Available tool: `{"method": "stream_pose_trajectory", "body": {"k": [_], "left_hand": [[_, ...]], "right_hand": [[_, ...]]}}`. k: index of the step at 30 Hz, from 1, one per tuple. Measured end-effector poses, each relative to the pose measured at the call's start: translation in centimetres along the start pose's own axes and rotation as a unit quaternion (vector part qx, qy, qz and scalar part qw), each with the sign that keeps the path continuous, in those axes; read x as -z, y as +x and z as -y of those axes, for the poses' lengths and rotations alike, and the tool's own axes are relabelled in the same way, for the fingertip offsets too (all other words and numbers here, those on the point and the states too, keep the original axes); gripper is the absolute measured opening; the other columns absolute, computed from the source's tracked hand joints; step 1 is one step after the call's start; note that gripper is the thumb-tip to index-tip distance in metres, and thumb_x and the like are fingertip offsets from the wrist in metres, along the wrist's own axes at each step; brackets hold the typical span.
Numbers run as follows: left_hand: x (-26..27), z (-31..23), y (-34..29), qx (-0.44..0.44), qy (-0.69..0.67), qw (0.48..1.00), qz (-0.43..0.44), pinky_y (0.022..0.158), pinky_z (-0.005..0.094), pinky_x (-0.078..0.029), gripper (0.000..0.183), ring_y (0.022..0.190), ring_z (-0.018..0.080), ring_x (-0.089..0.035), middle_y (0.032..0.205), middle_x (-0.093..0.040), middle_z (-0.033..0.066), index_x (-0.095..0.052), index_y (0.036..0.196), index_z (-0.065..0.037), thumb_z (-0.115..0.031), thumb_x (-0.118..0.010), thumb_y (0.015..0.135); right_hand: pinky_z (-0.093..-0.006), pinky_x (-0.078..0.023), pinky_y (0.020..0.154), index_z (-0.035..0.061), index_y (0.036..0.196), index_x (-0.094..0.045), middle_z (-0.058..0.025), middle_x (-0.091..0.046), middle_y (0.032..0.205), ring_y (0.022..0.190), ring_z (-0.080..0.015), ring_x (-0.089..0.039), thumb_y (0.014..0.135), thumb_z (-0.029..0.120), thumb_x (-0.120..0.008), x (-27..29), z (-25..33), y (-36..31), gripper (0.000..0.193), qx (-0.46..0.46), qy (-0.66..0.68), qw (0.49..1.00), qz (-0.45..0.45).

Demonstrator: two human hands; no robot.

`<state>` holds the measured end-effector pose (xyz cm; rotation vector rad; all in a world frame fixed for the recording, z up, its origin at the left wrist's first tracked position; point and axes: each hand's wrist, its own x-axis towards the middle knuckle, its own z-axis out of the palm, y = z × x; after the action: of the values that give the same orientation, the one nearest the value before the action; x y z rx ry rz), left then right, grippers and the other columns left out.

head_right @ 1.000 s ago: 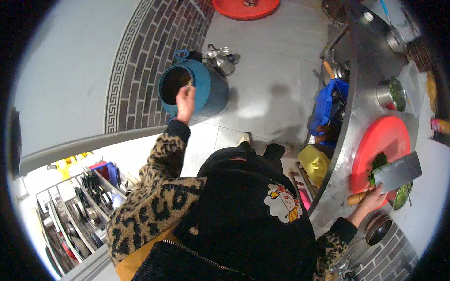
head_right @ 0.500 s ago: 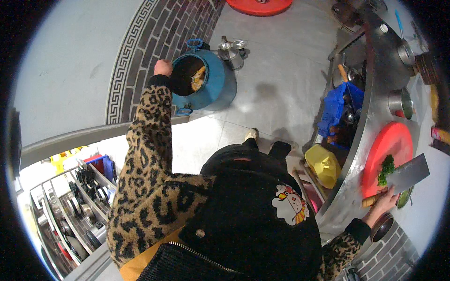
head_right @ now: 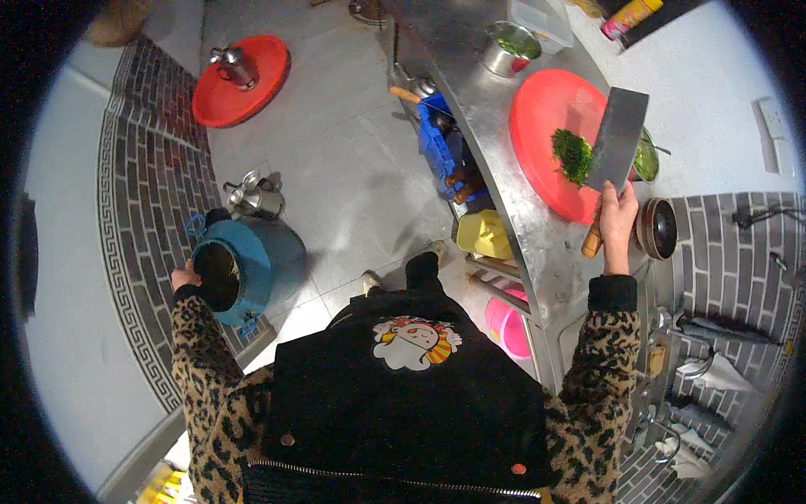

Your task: The person chops green vegetables on a red cutting board using a cleaver, then transfers the chopped pieces into a metal bowl. They rinse the bowl under running water and dry it with a cloth.

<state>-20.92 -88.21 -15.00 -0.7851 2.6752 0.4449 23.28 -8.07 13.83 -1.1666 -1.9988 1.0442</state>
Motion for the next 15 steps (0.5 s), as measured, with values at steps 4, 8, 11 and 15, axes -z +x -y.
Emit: {"method": "stream_pose_trajectory", "body": {"k": [4, 8, 11, 15], "left_hand": [[-0.5, -9.6, -2.9, -0.264, -0.123, 0.942, -0.169, 0.078, 0.0403, -0.051, 0.036, 0.082, 0.0308, -0.065, 0.086, -0.067, 0.0184, -0.062, 0.11, 0.005, -0.019, -0.065, 0.083], [-1.5, -25.3, -8.7, -0.363, -0.402, 0.841, -0.007, 0.074, 0.0286, -0.051, 0.036, 0.079, 0.0148, -0.063, 0.091, -0.068, 0.0092, -0.063, 0.112, 0.006, -0.022, -0.064, 0.089], [-2.1, -36.4, -17.1, -0.417, -0.412, 0.802, 0.113, 0.062, 0.0231, -0.048, 0.023, 0.069, 0.0091, -0.059, 0.08, -0.066, 0.0043, -0.067, 0.1, 0.001, -0.019, -0.062, 0.091], [-3.2, -47.1, -30.4, -0.443, -0.448, 0.722, 0.287, 0.061, 0.0214, -0.044, 0.021, 0.067, 0.0057, -0.052, 0.078, -0.059, -0.0018, -0.064, 0.104, -0.003, -0.022, -0.06, 0.094]], "right_hand": [[-0.0241, -0.038, 0.046, 0.0014, 0.1, -0.056, -0.0001, -0.054, 0.065, 0.05, -0.0078, -0.046, 0.09, 0.01, -0.055, 0.7, 0.9, -0.2, 0.013, 0.027, -0.042, 0.999, -0.002], [-0.0261, -0.042, 0.053, 0.0051, 0.108, -0.058, -0.0043, -0.06, 0.069, 0.055, -0.0122, -0.052, 0.087, 0.01, -0.057, 2.4, 0.9, 0.6, 0.021, 0.18, -0.27, 0.943, -0.082], [-0.0317, -0.045, 0.058, 0.0072, 0.096, -0.061, -0.0087, -0.06, 0.07, 0.058, -0.0185, -0.056, 0.084, 0.02, -0.064, 3.1, -0.3, 1.2, 0.018, 0.142, -0.25, 0.953, -0.096], [-0.0391, -0.045, 0.059, 0.0131, 0.085, -0.061, -0.005, -0.062, 0.067, 0.064, -0.0299, -0.06, 0.074, 0.023, -0.071, 4.2, -3.0, 1.2, 0.018, 0.132, -0.405, 0.897, -0.116]]}}
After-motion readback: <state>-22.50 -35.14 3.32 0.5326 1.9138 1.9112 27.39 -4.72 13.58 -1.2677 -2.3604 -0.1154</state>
